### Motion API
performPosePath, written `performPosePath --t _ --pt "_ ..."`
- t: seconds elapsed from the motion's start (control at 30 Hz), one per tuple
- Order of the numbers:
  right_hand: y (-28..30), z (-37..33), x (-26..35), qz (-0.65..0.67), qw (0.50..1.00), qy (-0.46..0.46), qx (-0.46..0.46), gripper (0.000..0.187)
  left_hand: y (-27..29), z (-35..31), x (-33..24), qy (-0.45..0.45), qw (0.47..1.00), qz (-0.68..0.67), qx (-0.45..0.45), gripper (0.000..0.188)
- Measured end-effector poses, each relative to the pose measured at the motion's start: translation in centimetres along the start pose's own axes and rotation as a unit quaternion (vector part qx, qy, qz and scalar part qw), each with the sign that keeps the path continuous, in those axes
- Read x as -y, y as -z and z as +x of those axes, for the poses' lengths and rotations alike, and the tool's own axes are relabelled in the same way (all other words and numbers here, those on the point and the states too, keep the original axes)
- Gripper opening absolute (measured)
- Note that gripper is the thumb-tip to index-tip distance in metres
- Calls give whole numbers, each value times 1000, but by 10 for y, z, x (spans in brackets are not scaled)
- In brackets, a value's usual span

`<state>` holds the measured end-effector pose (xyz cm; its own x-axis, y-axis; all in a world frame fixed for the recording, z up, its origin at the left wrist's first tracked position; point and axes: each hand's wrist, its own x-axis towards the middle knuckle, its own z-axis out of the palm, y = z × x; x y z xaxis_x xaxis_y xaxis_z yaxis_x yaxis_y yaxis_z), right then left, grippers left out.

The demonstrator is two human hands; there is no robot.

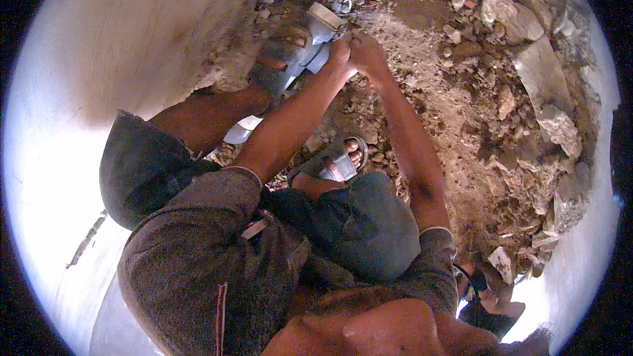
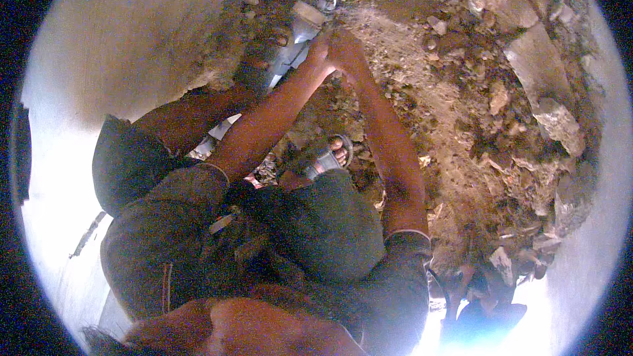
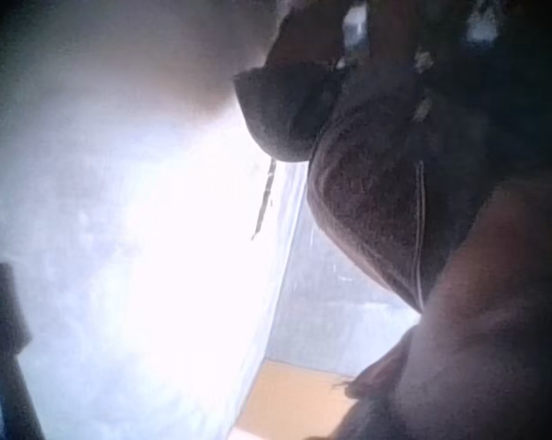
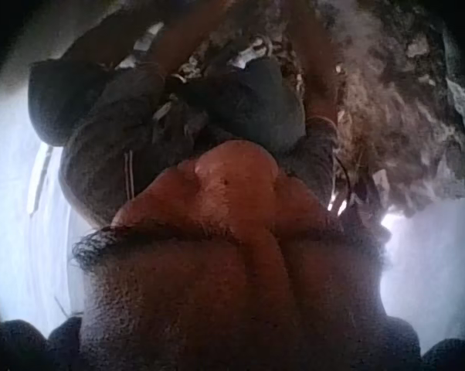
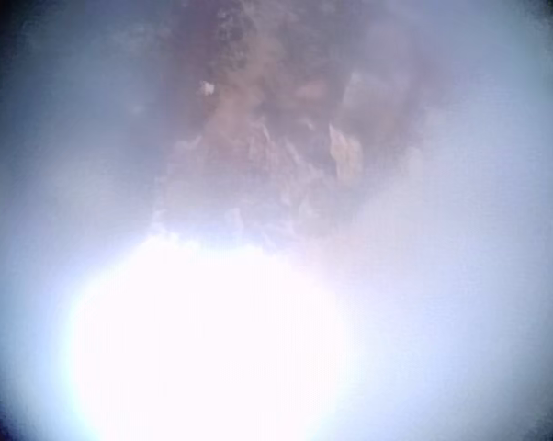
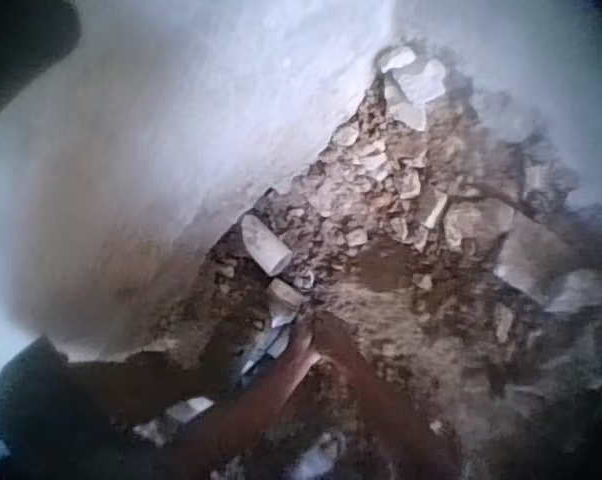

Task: The person connects PVC pipes and a plastic elbow fitting by hand while crouching on a dirt surface, applying pressure to ensure a secure fit between the components.

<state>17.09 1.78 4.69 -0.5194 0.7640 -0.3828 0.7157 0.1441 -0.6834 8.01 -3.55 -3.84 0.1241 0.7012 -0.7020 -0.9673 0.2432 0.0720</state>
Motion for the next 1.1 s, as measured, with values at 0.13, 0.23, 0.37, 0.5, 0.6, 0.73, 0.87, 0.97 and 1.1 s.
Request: performPosePath --t 0.13,0.23,0.37,0.5,0.6,0.73,0.87,0.97,1.1 --pt "-23 3 -22 69 995 10 68 30 10 7 12 -38 999 -7 -27 26" --pt "-27 5 -6 39 998 -40 28 31 31 4 -7 13 997 25 75 23" --pt "-32 10 5 138 986 -68 61 32 38 5 -22 -18 996 37 -84 21" --pt "-20 3 -7 81 995 -57 -11 26 -15 -18 -4 22 990 70 -123 16" --pt "-29 -5 1 141 985 -96 -6 29 -4 -9 -11 -24 977 127 -168 17" --pt "-19 8 -7 80 993 -59 62 29 -7 -8 -13 -23 980 193 -44 17" --pt "-33 8 -24 164 983 -74 35 28 -9 -4 -5 -7 990 138 -15 22" --pt "-41 6 -26 203 978 -51 -17 28 -10 -2 -14 10 996 88 2 21" --pt "-66 26 -28 107 983 -149 -23 27 1 11 -21 85 996 33 -25 26"
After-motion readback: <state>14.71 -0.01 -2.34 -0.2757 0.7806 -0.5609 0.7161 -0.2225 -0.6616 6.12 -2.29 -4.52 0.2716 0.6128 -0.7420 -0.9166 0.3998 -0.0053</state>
